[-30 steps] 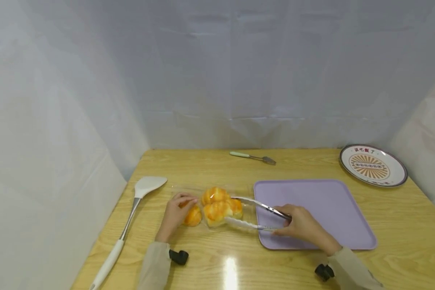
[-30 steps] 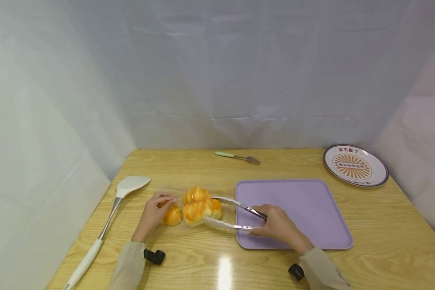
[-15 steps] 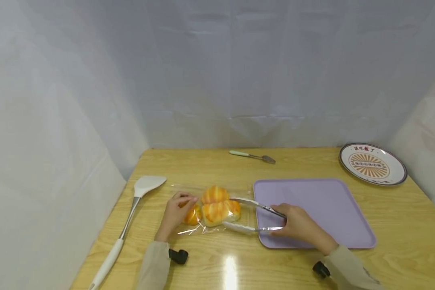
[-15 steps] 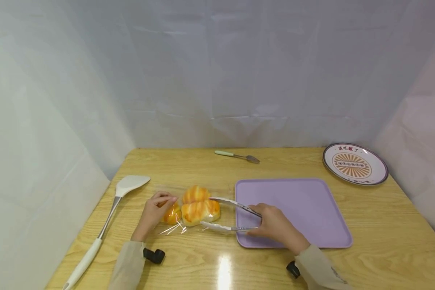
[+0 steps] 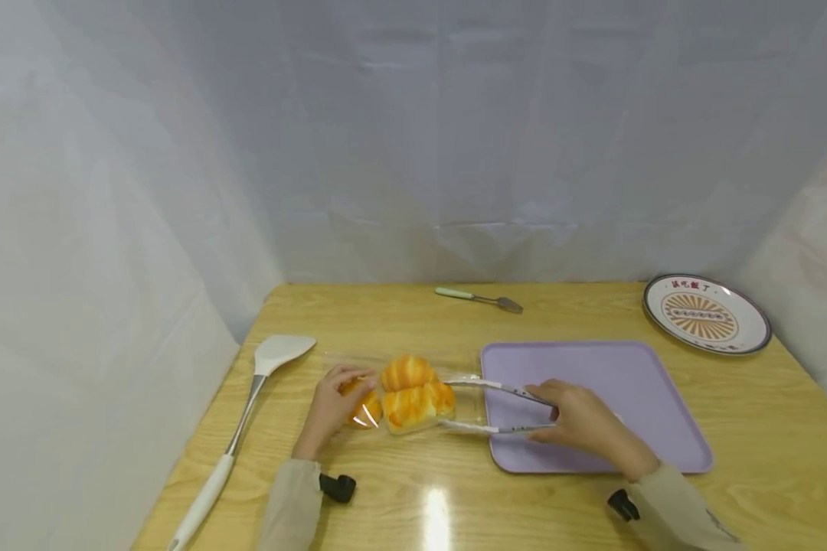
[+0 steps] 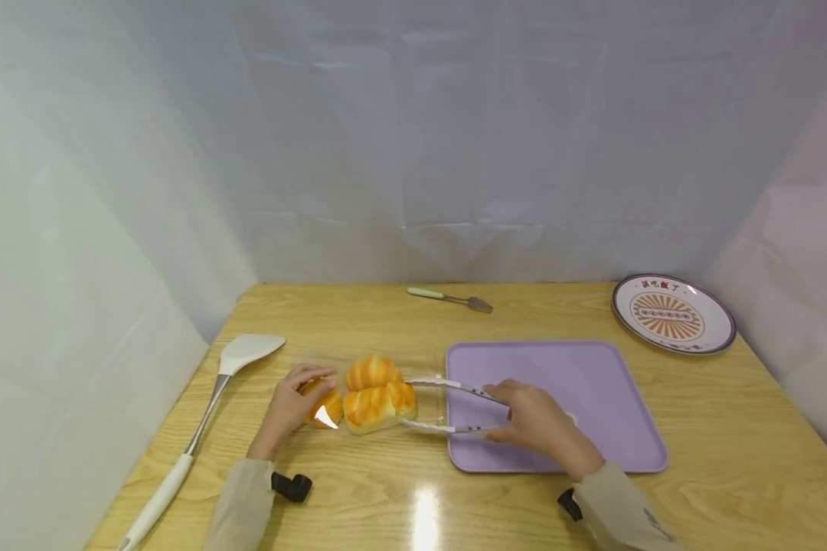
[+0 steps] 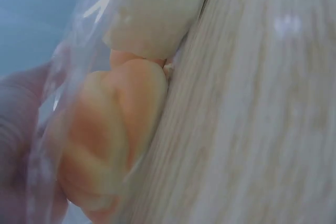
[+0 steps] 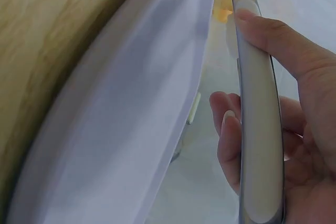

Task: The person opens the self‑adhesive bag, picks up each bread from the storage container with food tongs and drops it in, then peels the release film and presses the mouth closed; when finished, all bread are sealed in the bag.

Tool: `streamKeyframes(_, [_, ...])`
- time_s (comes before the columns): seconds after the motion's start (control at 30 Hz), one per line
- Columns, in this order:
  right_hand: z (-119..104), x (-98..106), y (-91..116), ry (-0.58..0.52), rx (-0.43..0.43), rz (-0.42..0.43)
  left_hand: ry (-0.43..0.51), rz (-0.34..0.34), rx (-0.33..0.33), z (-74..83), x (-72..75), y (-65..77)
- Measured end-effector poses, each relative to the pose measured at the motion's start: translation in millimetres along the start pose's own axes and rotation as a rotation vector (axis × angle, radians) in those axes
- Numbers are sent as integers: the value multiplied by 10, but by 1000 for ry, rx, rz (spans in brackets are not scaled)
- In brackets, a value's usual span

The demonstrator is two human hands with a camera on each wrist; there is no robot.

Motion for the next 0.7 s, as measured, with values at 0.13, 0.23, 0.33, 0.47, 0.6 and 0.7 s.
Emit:
streamKeyframes(0.13, [-2,-22,-14,-81,21,18,17,-1,17,-4,7,0])
streamKeyframes(0.23, [4,-38,-7,-140,37,35,7,7,-6,6,3,2])
streamKeyframes(0.33, [4,-53,-18,-143,45,32,-15,31,-41,19,7,-3])
streamKeyframes(0.47, [11,-59,-24,-117,30,13,-35,44,-50,32,16,-10])
streamKeyframes(0.6, [73,-37,60,-127,-32,13,-23,26,-16,31,14,-3])
streamKeyframes(0.7, [174,14,209,-145,-105,44,-20,17,-2,28,16,12])
Point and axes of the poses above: each hand's wrist, its own y-axis away from the middle knuckle, its own x-axis out of the back of the hand, z = x × y, the point moved 3 cm from there along -y, towards the middle knuckle, and after that the axes turned 8 degrees about -z, right-handed, at the moved point
